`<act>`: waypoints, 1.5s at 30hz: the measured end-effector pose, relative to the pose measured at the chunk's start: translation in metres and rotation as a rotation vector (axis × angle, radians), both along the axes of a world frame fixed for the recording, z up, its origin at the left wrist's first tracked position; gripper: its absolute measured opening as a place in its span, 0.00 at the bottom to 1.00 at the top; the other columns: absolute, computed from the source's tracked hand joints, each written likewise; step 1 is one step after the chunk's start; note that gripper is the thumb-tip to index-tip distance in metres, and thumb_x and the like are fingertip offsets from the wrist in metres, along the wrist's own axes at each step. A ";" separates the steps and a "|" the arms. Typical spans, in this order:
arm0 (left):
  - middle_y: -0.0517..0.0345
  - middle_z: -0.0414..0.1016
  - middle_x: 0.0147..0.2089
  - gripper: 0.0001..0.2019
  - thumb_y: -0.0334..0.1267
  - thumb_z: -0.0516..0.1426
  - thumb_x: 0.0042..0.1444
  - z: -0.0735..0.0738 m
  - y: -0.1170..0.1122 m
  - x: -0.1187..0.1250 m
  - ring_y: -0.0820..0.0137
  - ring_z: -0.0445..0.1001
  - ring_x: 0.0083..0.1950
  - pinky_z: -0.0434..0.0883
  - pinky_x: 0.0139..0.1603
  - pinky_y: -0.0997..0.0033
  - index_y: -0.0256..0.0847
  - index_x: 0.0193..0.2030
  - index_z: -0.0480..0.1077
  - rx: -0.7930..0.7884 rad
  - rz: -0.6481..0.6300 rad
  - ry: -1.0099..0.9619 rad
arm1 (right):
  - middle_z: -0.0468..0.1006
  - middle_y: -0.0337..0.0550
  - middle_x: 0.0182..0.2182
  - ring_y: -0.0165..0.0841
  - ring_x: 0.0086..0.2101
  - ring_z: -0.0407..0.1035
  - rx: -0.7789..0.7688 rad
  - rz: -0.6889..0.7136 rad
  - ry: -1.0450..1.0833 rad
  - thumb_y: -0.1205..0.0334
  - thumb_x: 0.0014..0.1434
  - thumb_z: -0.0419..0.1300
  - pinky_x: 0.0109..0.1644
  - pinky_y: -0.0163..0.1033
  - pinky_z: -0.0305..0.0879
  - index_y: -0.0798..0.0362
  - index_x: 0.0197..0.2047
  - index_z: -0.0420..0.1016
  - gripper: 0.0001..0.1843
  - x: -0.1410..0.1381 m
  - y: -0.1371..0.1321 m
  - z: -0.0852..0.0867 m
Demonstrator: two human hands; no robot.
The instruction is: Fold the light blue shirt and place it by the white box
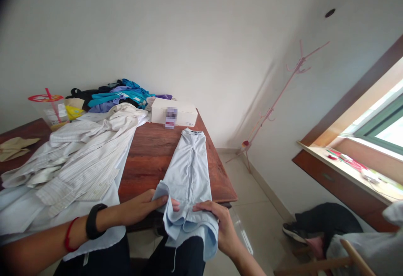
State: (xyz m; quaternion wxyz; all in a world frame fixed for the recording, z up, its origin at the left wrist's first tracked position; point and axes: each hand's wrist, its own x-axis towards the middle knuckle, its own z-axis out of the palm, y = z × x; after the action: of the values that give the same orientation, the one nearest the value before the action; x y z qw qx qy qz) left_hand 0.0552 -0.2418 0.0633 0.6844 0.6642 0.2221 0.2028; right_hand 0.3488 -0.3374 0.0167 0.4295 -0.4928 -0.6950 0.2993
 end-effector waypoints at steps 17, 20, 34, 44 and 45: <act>0.49 0.81 0.45 0.26 0.53 0.69 0.51 -0.031 0.051 0.003 0.61 0.80 0.44 0.77 0.40 0.66 0.38 0.50 0.73 -0.539 0.166 0.134 | 0.84 0.46 0.36 0.40 0.33 0.76 -0.470 -0.319 0.636 0.42 0.51 0.72 0.33 0.38 0.70 0.53 0.45 0.80 0.26 0.000 0.043 0.006; 0.49 0.79 0.51 0.32 0.53 0.68 0.52 -0.029 0.051 0.002 0.60 0.80 0.45 0.76 0.37 0.67 0.41 0.58 0.67 -0.408 0.207 0.173 | 0.83 0.45 0.32 0.38 0.30 0.74 -0.479 -0.355 0.557 0.39 0.52 0.70 0.29 0.36 0.66 0.53 0.43 0.80 0.27 0.008 0.050 0.000; 0.48 0.68 0.66 0.20 0.38 0.52 0.69 -0.036 0.053 -0.026 0.57 0.75 0.61 0.71 0.65 0.57 0.45 0.66 0.68 0.998 0.289 0.545 | 0.72 0.39 0.19 0.34 0.23 0.67 -0.261 -0.505 -0.204 0.39 0.57 0.62 0.26 0.35 0.58 0.52 0.27 0.75 0.24 0.039 0.078 -0.016; 0.54 0.43 0.81 0.48 0.23 0.55 0.54 -0.046 0.029 -0.061 0.55 0.43 0.80 0.50 0.77 0.46 0.48 0.79 0.41 1.284 -0.091 0.572 | 0.73 0.49 0.63 0.43 0.62 0.68 0.178 -0.264 -0.588 0.58 0.70 0.52 0.65 0.48 0.65 0.47 0.63 0.72 0.21 0.047 0.047 -0.019; 0.54 0.42 0.81 0.48 0.24 0.55 0.55 -0.050 0.029 -0.062 0.55 0.42 0.80 0.50 0.77 0.46 0.48 0.80 0.39 1.290 -0.086 0.578 | 0.69 0.48 0.66 0.42 0.65 0.64 0.204 -0.192 -0.618 0.61 0.70 0.51 0.68 0.49 0.63 0.46 0.66 0.69 0.23 0.050 0.042 -0.022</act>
State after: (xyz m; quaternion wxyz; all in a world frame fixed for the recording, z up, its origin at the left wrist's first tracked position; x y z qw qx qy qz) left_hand -0.0066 -0.2127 0.0136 0.0755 0.9726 0.2040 0.0823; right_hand 0.3986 -0.2957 -0.0051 0.2719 -0.5780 -0.7691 0.0229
